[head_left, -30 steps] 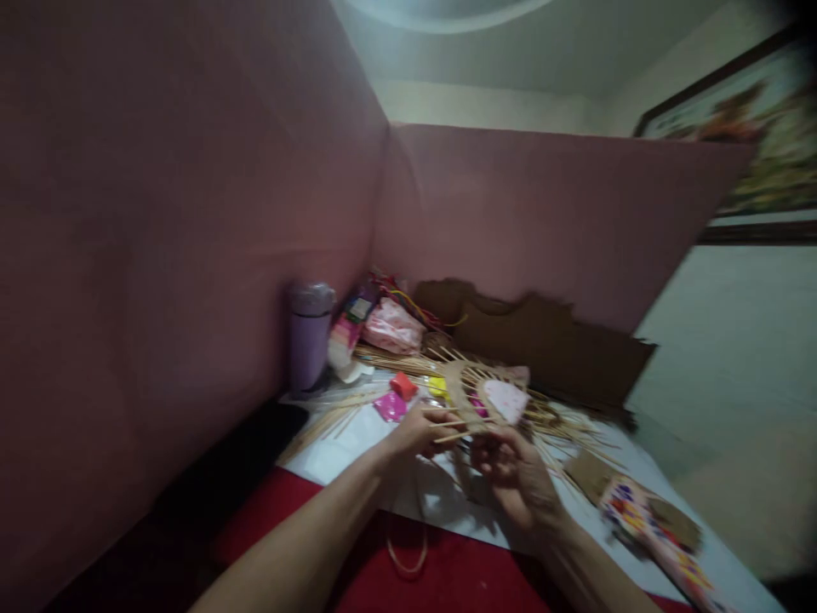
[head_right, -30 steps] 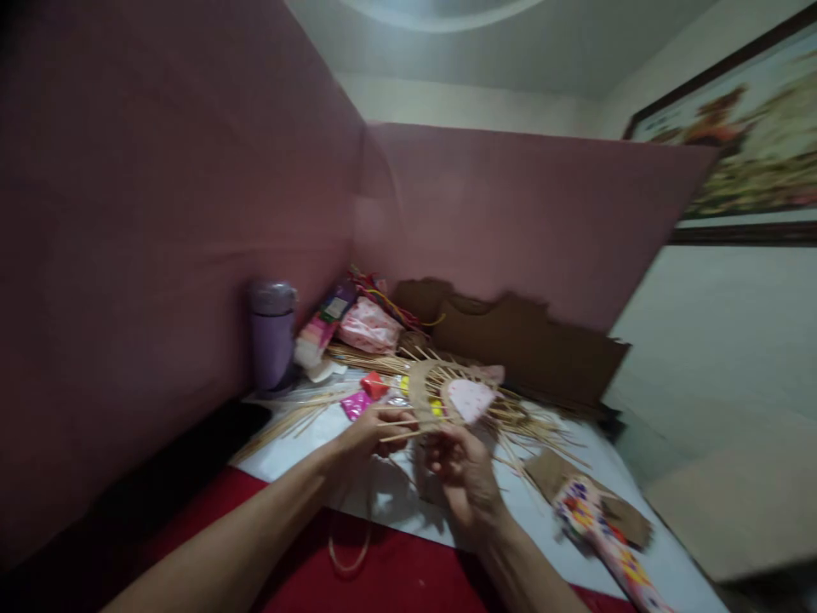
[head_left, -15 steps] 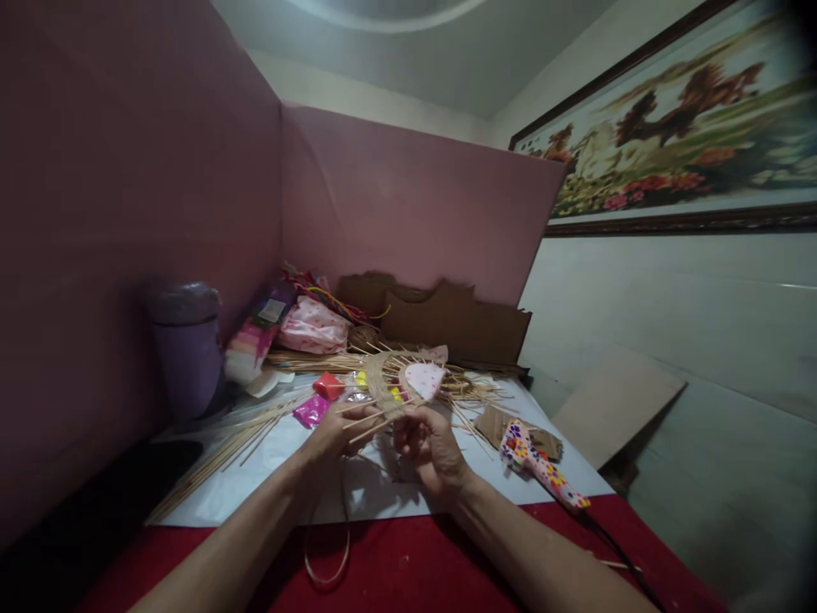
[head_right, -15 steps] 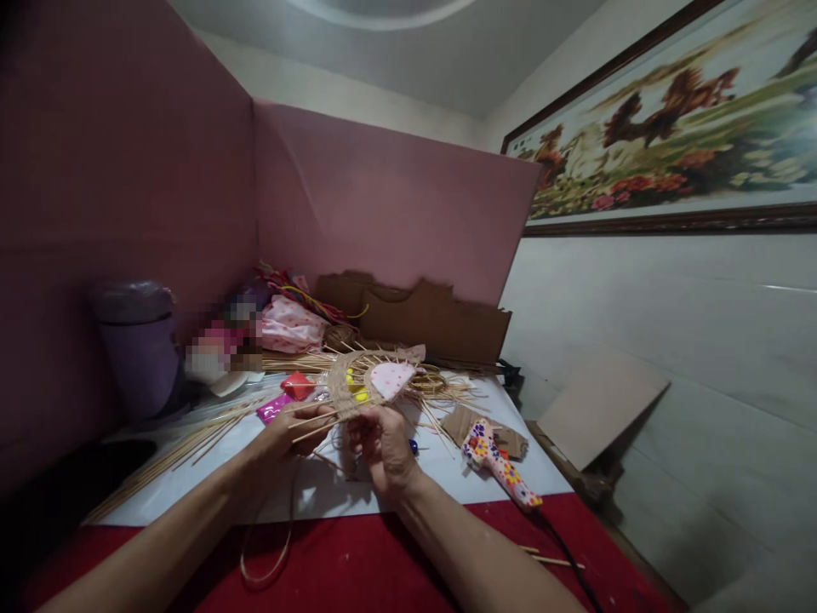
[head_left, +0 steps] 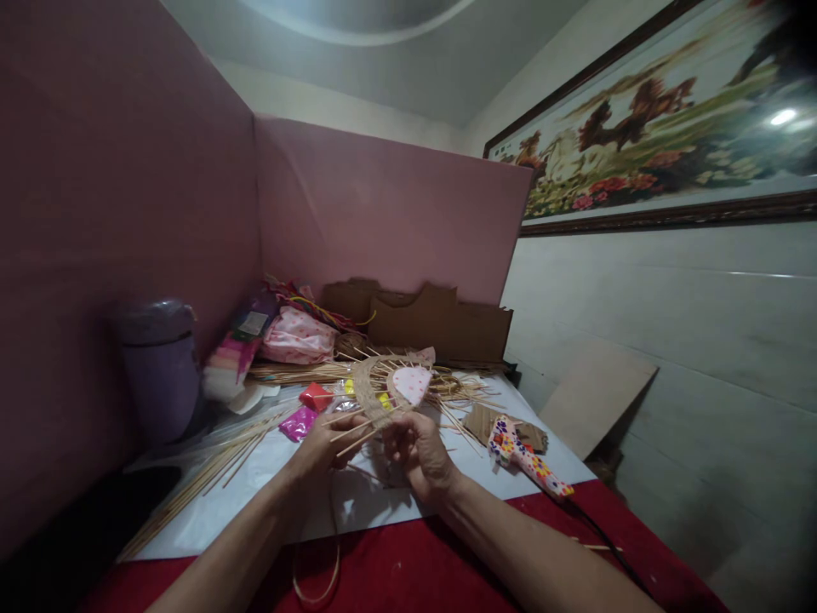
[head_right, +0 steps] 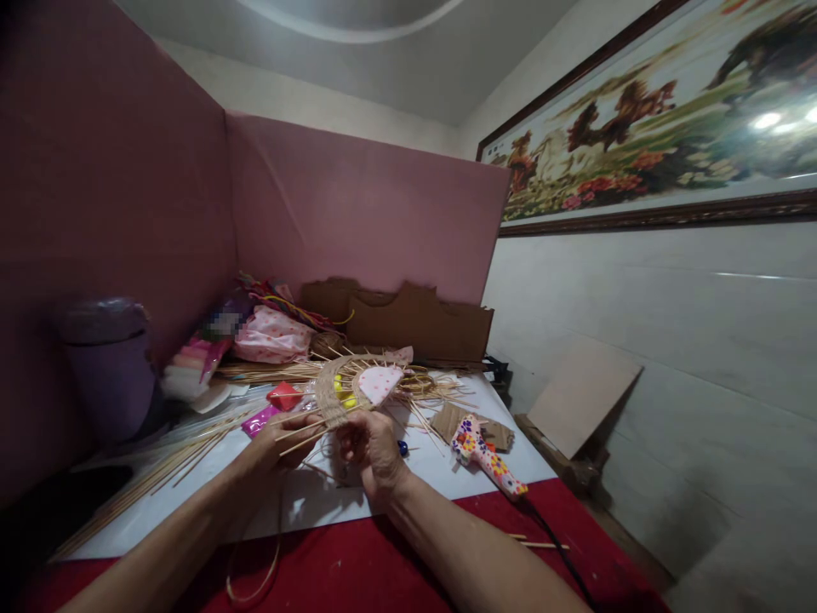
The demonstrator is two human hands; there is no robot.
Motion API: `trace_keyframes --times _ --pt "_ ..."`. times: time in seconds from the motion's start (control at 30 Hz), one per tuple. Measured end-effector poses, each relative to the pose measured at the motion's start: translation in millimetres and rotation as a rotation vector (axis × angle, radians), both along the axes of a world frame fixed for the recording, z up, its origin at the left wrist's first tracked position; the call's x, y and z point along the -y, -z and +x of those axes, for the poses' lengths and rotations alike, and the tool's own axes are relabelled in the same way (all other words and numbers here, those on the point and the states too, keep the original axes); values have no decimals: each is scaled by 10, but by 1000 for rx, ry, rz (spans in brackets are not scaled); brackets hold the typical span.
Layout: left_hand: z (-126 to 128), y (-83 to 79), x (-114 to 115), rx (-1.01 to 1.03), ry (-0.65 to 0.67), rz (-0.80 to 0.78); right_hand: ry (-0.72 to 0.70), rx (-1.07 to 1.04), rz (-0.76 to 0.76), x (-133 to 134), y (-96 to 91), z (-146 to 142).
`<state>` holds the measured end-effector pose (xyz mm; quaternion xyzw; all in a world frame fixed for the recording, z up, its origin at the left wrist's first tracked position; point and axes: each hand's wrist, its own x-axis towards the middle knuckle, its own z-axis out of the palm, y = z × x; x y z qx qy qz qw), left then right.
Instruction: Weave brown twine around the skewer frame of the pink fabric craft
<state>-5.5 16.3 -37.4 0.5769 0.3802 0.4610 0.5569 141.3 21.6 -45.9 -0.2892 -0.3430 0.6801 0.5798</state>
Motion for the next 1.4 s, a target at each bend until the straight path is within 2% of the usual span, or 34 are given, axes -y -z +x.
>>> trace_keyframes --times 0.23,0.57,0.87,1.4 --pt "6 -2 7 -7 -7 2 13 9 -11 6 14 -1" --pt "-20 114 -69 5 7 4 4 14 -34 7 37 4" --pt "1 57 -6 12 0 -5 5 -8 -36 3 50 11" --pt "5 75 -6 9 9 12 18 -6 -37 10 52 15"
